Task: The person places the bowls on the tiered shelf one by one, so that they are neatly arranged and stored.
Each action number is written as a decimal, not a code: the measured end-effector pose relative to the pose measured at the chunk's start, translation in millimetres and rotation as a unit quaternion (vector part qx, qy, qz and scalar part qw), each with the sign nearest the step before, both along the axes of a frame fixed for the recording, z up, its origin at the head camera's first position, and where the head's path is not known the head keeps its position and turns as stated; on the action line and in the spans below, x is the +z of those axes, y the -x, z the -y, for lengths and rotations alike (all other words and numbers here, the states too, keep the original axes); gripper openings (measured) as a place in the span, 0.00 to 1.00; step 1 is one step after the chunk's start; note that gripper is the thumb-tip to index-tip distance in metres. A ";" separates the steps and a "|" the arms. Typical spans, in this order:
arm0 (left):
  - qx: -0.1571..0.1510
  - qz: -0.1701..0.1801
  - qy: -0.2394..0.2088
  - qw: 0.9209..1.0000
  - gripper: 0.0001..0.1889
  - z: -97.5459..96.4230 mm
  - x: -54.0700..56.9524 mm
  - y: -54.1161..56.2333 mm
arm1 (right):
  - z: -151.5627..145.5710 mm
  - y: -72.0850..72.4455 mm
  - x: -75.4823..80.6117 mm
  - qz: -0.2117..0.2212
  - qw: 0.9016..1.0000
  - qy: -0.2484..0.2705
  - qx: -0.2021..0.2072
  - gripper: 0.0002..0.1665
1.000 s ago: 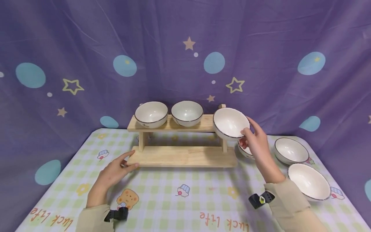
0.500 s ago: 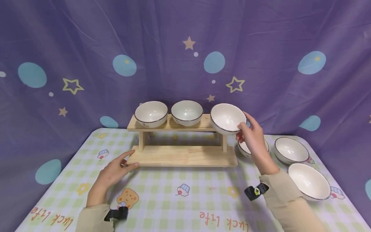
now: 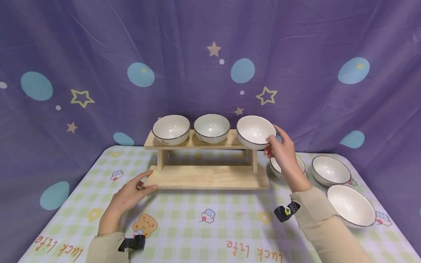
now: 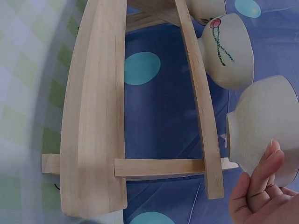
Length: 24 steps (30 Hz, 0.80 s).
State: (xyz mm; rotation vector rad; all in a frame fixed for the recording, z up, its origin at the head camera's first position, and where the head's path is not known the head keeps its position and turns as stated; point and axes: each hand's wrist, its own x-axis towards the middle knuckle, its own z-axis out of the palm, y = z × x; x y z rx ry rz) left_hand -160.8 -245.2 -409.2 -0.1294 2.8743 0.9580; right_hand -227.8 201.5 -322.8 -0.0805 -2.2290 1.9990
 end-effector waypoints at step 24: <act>0.001 -0.005 -0.001 1.000 0.42 -1.8 0.7 -1.2 | 8.1 14.1 -6.0 0.006 1.000 -0.021 -0.006 0.40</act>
